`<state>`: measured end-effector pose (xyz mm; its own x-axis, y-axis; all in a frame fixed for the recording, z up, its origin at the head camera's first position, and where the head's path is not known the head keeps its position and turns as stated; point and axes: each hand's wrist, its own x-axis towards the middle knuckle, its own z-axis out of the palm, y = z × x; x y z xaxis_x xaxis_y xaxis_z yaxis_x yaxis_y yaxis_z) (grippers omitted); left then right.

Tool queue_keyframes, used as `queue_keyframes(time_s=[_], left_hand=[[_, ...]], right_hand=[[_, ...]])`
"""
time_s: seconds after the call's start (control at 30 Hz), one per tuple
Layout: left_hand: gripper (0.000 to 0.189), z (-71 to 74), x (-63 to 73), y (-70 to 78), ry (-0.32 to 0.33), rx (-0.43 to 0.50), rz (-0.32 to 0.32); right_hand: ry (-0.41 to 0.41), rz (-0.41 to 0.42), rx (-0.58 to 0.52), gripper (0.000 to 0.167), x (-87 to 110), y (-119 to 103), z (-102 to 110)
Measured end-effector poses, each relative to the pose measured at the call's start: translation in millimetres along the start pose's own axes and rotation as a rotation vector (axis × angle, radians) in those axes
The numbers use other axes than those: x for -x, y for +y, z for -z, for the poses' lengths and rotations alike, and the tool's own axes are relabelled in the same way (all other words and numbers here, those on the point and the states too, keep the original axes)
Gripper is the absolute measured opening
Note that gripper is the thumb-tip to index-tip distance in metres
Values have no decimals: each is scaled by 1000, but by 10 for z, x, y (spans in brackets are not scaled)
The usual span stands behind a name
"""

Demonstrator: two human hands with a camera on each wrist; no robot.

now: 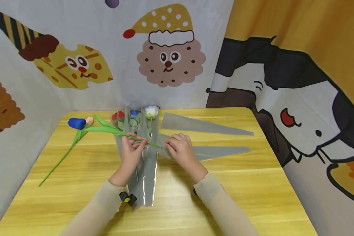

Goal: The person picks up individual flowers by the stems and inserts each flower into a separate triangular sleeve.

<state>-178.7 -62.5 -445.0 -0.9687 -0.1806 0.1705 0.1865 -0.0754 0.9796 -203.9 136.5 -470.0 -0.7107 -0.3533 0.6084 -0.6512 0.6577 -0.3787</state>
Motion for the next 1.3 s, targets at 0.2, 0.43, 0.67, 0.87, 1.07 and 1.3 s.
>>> queue_keyframes(time_s=[0.2,0.43,0.67,0.87,1.07,1.3], left_hand=[[21,-5,17,57,-55,-42,7],[20,-50,47,33,-90,-34,-16],[22,-72,59,39,-102,-23,-14],[16,-86,73,70,-118,-100,41],[16,-98,60,60,-119,-132,54],[18,-66,-16,-195,-125,-113,66]], right_hand=[[-9,-13,3,6,-17,-8,-9],[3,-18,3,7,-31,-27,-26],[9,-28,-9,6,-23,-41,-45],[5,-26,-3,6,-22,-44,-57],[-3,-27,-4,6,-24,-43,-62],[-9,-34,1,4,-22,-51,-61]])
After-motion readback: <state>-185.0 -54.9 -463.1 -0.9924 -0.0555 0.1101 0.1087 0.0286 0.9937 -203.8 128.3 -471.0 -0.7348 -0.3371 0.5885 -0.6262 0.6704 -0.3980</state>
